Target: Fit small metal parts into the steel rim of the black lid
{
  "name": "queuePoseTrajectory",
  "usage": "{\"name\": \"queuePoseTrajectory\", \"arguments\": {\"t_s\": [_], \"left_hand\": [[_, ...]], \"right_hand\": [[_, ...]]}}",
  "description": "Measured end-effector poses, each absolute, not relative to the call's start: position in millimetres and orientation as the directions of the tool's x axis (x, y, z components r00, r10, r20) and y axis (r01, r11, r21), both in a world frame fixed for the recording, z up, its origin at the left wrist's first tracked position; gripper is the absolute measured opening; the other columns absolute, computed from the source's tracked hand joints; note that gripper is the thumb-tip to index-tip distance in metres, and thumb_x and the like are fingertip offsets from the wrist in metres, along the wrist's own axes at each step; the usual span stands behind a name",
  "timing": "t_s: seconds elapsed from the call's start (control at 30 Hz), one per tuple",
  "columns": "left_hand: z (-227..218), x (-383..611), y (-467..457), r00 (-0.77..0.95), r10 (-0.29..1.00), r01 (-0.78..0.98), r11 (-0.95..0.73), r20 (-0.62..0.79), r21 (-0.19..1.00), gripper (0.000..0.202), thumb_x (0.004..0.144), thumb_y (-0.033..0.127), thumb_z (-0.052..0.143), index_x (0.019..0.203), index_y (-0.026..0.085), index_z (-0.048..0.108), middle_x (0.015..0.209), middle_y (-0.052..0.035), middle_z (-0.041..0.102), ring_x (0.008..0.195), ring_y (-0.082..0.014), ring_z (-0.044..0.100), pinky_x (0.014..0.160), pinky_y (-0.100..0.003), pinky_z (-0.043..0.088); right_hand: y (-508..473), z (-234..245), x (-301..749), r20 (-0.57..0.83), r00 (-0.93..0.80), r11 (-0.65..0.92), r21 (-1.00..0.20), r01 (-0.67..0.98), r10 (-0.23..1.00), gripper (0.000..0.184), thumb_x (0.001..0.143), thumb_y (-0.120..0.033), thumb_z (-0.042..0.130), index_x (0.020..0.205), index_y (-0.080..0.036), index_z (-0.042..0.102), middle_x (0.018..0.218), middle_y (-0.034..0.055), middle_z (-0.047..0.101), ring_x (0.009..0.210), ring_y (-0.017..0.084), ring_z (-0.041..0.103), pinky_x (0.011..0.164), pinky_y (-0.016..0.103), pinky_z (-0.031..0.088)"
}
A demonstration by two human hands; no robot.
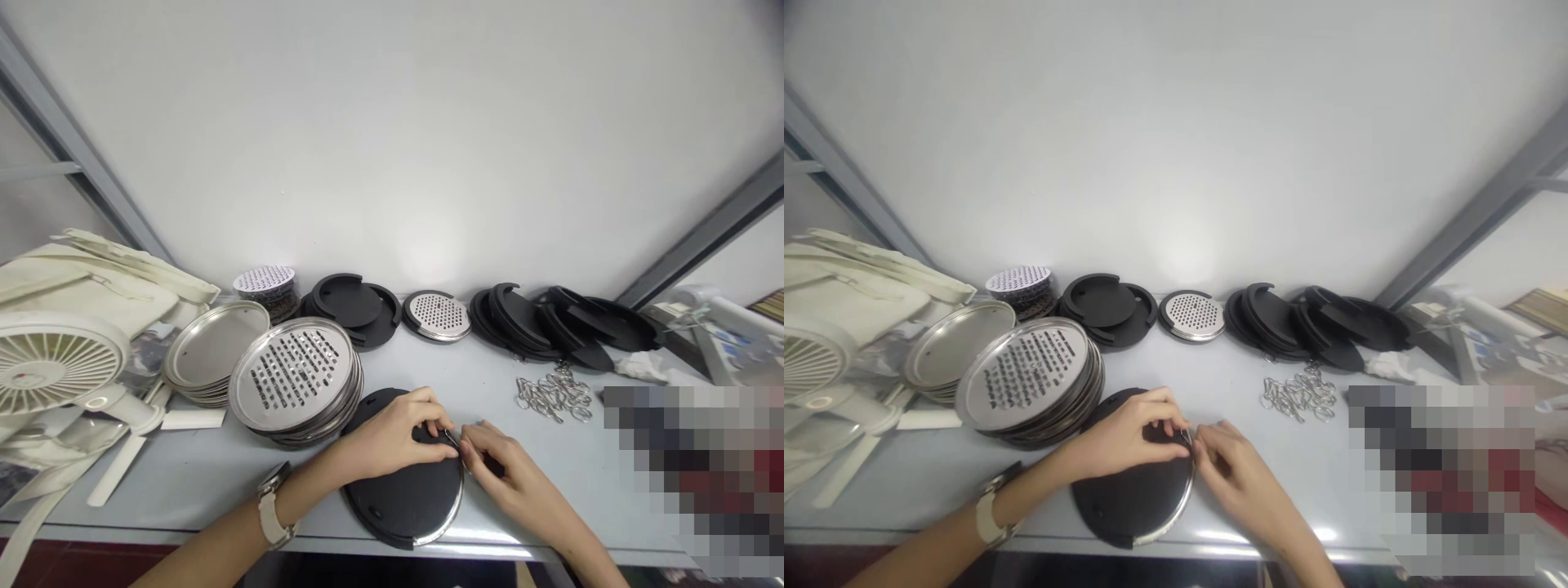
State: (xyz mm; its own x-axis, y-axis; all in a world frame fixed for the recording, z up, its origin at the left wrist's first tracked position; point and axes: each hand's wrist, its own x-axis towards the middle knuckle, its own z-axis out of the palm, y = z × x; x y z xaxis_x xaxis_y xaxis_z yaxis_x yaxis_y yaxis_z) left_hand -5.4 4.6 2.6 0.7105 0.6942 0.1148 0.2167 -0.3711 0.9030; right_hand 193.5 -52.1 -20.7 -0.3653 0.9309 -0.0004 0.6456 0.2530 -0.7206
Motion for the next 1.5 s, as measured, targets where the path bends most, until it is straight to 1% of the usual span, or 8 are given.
{"name": "queuePoseTrajectory", "arguments": {"t_s": [0.53, 0.77, 0.9, 1.0, 1.07, 1.3, 1.4, 1.5], "left_hand": [[0.4, -5.7, 5.4, 0.716, 0.685, 0.22, -0.405, 0.134, 0.887, 0.024, 0.077, 0.028, 0.072, 0.098, 0.018, 0.068, 0.092, -0.0025, 0.056, 0.082, -0.0133, 0.058, 0.077, -0.025, 0.047], [-0.2, -4.6, 4.3, 0.696, 0.705, 0.236, -0.404, 0.136, 0.884, 0.018, 0.077, 0.027, 0.072, 0.089, 0.016, 0.065, 0.089, -0.0014, 0.055, 0.08, -0.0121, 0.057, 0.073, -0.023, 0.046], [-0.2, -4.1, 4.5, 0.699, 0.701, 0.235, -0.412, 0.142, 0.88, 0.018, 0.076, 0.028, 0.072, 0.087, 0.016, 0.064, 0.088, -0.0008, 0.055, 0.079, -0.0114, 0.056, 0.072, -0.022, 0.045], [-0.4, -4.2, 5.0, 0.702, 0.698, 0.234, -0.413, 0.141, 0.88, 0.019, 0.076, 0.028, 0.073, 0.087, 0.015, 0.063, 0.088, -0.0001, 0.054, 0.078, -0.0106, 0.056, 0.072, -0.021, 0.045], [-0.9, -4.4, 5.2, 0.703, 0.696, 0.235, -0.417, 0.143, 0.878, 0.019, 0.076, 0.028, 0.073, 0.086, 0.015, 0.063, 0.088, 0.0004, 0.054, 0.078, -0.0101, 0.056, 0.072, -0.021, 0.045], [-2.5, -4.8, 4.7, 0.703, 0.695, 0.229, -0.426, 0.154, 0.875, 0.018, 0.076, 0.027, 0.073, 0.087, 0.015, 0.063, 0.088, 0.0, 0.055, 0.079, -0.0103, 0.056, 0.073, -0.021, 0.045], [-2.3, -4.6, 4.6, 0.707, 0.691, 0.233, -0.429, 0.151, 0.873, 0.019, 0.077, 0.027, 0.073, 0.089, 0.015, 0.064, 0.089, -0.0008, 0.056, 0.079, -0.0112, 0.057, 0.073, -0.022, 0.046], [-1.8, -4.5, 4.4, 0.71, 0.69, 0.241, -0.428, 0.142, 0.871, 0.02, 0.077, 0.027, 0.072, 0.093, 0.016, 0.066, 0.091, -0.0019, 0.056, 0.08, -0.0121, 0.058, 0.075, -0.023, 0.047]], "right_hand": [[-52.2, -22.4, 192.3, 0.02, -0.359, 0.276, -0.681, 0.678, 0.933, 0.036, 0.1, -0.033, 0.031, 0.066, -0.022, 0.033, 0.065, -0.0012, 0.046, 0.069, 0.018, 0.047, 0.064, 0.029, 0.036], [-53.4, -21.6, 192.7, 0.038, -0.323, 0.261, -0.679, 0.686, 0.946, 0.036, 0.1, -0.034, 0.033, 0.066, -0.022, 0.031, 0.064, -0.002, 0.043, 0.066, 0.017, 0.046, 0.061, 0.028, 0.036], [-54.7, -18.1, 191.4, 0.081, -0.326, 0.301, -0.635, 0.711, 0.942, 0.032, 0.095, -0.026, 0.039, 0.065, -0.022, 0.03, 0.063, -0.0022, 0.044, 0.064, 0.017, 0.046, 0.059, 0.028, 0.035], [-54.4, -16.7, 190.4, 0.096, -0.342, 0.327, -0.612, 0.721, 0.935, 0.028, 0.092, -0.019, 0.04, 0.066, -0.022, 0.03, 0.063, -0.002, 0.045, 0.064, 0.017, 0.047, 0.058, 0.028, 0.035], [-53.9, -17.2, 190.3, 0.094, -0.345, 0.328, -0.608, 0.723, 0.934, 0.028, 0.091, -0.017, 0.039, 0.066, -0.022, 0.029, 0.063, -0.002, 0.045, 0.064, 0.017, 0.047, 0.058, 0.028, 0.035], [-54.1, -20.5, 192.2, 0.068, -0.353, 0.314, -0.634, 0.706, 0.933, 0.03, 0.096, -0.022, 0.036, 0.067, -0.022, 0.031, 0.065, -0.0013, 0.046, 0.067, 0.018, 0.048, 0.061, 0.029, 0.035], [-53.8, -20.6, 193.2, 0.061, -0.366, 0.312, -0.661, 0.682, 0.928, 0.033, 0.1, -0.026, 0.031, 0.068, -0.021, 0.034, 0.067, -0.0007, 0.048, 0.069, 0.018, 0.049, 0.064, 0.029, 0.036], [-52.9, -21.0, 194.2, 0.06, -0.372, 0.316, -0.664, 0.678, 0.926, 0.034, 0.101, -0.028, 0.031, 0.067, -0.021, 0.035, 0.067, -0.0005, 0.048, 0.069, 0.018, 0.049, 0.064, 0.03, 0.036]]}}
